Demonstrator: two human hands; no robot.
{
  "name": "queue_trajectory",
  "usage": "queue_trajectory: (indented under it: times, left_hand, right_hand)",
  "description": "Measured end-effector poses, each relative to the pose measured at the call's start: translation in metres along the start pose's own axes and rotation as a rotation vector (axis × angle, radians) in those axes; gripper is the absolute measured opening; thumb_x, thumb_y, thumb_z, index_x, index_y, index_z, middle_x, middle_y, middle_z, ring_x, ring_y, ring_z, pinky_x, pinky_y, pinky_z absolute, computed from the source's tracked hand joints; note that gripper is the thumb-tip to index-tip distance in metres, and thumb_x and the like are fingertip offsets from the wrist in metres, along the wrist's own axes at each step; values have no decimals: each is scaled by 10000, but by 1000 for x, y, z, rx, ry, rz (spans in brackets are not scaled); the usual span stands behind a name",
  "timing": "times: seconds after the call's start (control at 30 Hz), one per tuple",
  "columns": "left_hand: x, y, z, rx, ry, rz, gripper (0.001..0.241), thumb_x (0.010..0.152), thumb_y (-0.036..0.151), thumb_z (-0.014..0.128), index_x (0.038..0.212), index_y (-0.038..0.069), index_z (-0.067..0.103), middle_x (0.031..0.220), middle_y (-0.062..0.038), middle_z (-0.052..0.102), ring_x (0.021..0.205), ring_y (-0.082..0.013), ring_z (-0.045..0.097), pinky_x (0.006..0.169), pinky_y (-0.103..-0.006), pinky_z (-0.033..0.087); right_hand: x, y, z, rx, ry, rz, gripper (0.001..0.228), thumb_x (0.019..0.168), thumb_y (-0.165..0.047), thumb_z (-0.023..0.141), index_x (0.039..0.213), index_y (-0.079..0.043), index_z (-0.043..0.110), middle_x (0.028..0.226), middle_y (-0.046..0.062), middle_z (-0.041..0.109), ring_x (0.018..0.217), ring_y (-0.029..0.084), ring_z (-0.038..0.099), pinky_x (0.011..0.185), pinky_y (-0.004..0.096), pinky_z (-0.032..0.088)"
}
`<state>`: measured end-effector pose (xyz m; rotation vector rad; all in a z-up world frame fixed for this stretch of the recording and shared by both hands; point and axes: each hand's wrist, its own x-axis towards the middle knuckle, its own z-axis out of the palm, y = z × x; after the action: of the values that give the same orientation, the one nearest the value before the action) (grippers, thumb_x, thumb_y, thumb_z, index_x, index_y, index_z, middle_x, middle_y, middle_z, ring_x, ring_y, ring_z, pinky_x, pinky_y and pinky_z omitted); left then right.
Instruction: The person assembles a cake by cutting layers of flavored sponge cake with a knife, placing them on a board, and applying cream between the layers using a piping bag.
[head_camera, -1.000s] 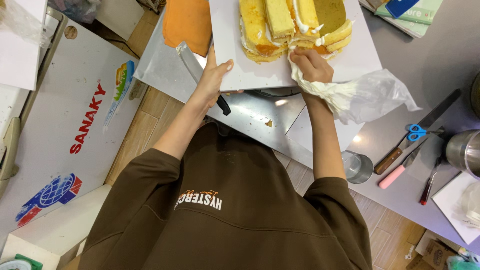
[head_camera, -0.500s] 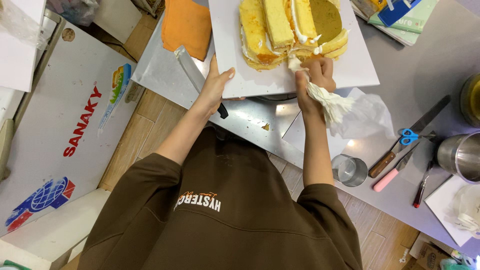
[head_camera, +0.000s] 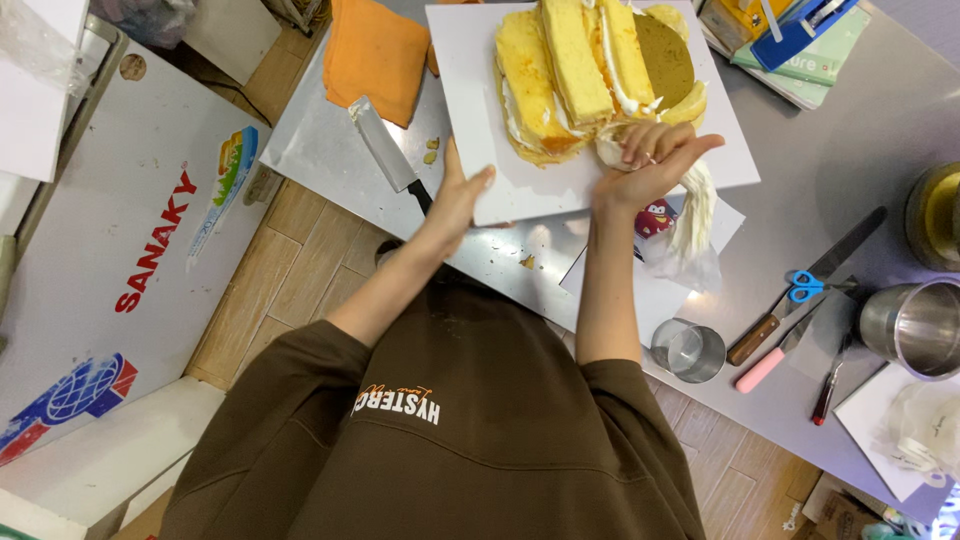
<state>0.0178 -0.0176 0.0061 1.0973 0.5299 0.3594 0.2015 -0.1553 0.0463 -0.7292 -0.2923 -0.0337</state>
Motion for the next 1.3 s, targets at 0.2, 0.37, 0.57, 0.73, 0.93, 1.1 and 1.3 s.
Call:
queue_trajectory:
  times: [0.2, 0.37, 0.57, 0.73, 0.93, 1.1, 1.3]
  left_hand:
    - [-33, -31, 43, -129, 23, -116, 615, 1031, 77, 454, 1537, 128, 109, 1446, -220, 437, 1237, -309, 601, 816, -448, 663]
    - [-47, -55, 66, -286, 51, -318, 555, 1056, 162, 407, 1523, 164, 109, 1483, -149, 405, 1264, -305, 586, 875, -480, 626]
    - [-40, -89, 53, -255, 41, -351, 568, 1077, 193, 430, 1546, 187, 110, 1514, -157, 411, 1266, -278, 592, 888, -425, 602]
    - [-42, -87, 54, -232, 33, -357, 538, 1084, 195, 417, 1530, 162, 118, 1490, -175, 434, 1198, -288, 623, 857, -428, 604]
    - [-43, -79, 60, -228, -13, -344, 521, 1075, 147, 381, 1513, 134, 98, 1470, -206, 439, 1162, -302, 657, 874, -450, 634]
    - [-42, -90, 57, -227, 9, -351, 507, 1084, 141, 382, 1510, 118, 108, 1468, -229, 447, 1170, -315, 654, 890, -464, 628]
    - [-41, -109, 56, -245, 18, -370, 528, 1094, 166, 404, 1531, 110, 112, 1503, -188, 419, 1243, -296, 625, 957, -470, 600]
  right_hand:
    - [7, 8, -24, -53, 388, -97, 571, 1104, -557, 289, 682, -175, 254, 531, -30, 209, 461, 126, 161, 476, 315, 201]
    - [14, 27, -67, 9, 486, -73, 586, 1084, -574, 316, 652, -186, 237, 486, -45, 206, 433, 116, 137, 429, 320, 168]
    - [18, 52, -75, 47, 541, -7, 602, 1066, -599, 354, 655, -170, 261, 515, -39, 204, 455, 120, 134, 430, 325, 155]
    - [17, 58, -73, 10, 496, 6, 591, 1057, -602, 399, 675, -171, 264, 529, -39, 201, 459, 110, 121, 434, 319, 155]
    - [20, 65, -71, -39, 506, 28, 590, 1054, -608, 403, 685, -169, 262, 548, -36, 214, 470, 110, 138, 443, 316, 164]
    - [19, 69, -70, -81, 517, -23, 591, 1056, -605, 425, 692, -170, 263, 552, -41, 211, 470, 109, 149, 435, 315, 179]
    - [13, 55, -62, -47, 593, -8, 326, 1044, -348, 558, 821, -146, 434, 666, -18, 380, 565, 110, 357, 552, 295, 356]
